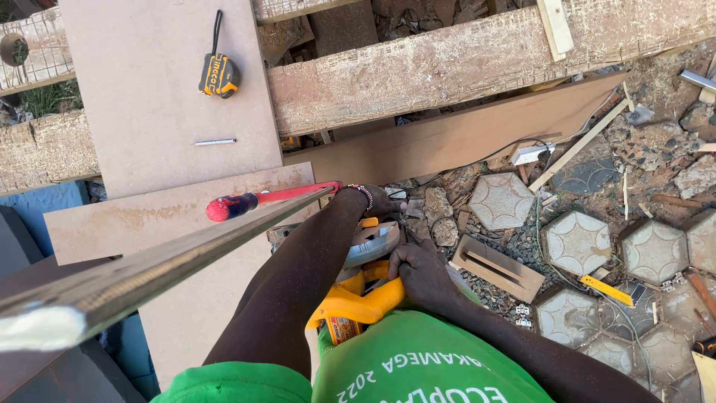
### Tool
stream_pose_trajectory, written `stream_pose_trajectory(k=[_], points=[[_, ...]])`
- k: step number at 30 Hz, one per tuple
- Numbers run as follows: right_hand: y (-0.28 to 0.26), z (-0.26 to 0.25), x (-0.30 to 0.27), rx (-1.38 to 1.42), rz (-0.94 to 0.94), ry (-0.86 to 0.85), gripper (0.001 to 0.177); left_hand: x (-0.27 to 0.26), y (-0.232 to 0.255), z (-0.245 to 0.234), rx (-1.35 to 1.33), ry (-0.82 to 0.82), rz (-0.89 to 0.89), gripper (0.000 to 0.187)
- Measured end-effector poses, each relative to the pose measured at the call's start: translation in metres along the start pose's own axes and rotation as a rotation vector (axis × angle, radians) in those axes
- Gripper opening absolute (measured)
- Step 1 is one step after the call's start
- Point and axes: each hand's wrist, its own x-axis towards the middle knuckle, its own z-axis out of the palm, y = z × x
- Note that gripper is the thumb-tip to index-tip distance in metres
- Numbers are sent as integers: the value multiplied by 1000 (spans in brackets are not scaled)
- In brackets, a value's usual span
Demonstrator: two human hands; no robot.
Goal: Measuring and cutting a wooden board using a circular saw and clamps on a pallet workbench.
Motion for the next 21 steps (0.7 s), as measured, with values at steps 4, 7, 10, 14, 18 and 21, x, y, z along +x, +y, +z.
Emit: stream_pose_trajectory(k=[4, 7, 10, 14, 18, 21], points=[[23, 10, 3, 66, -38, 12, 34, 19, -8, 9, 35, -40, 24, 113], [21, 8, -3, 103, -9, -47, 36, 20, -4, 10, -23, -15, -13, 105], [17, 4, -8, 313, -15, -59, 25, 34, -8, 19, 52, -38, -12, 114], [16, -6, 3, 269, -90, 0, 24, 0, -1, -8, -11, -102, 0, 107], [16, -12, 12, 245, -166, -18, 28, 5, -14, -6, -140, -92, 5, 101], [16, -8, 17, 207, -229, -13, 20, -12, -10, -19, -175, -96, -11, 100]])
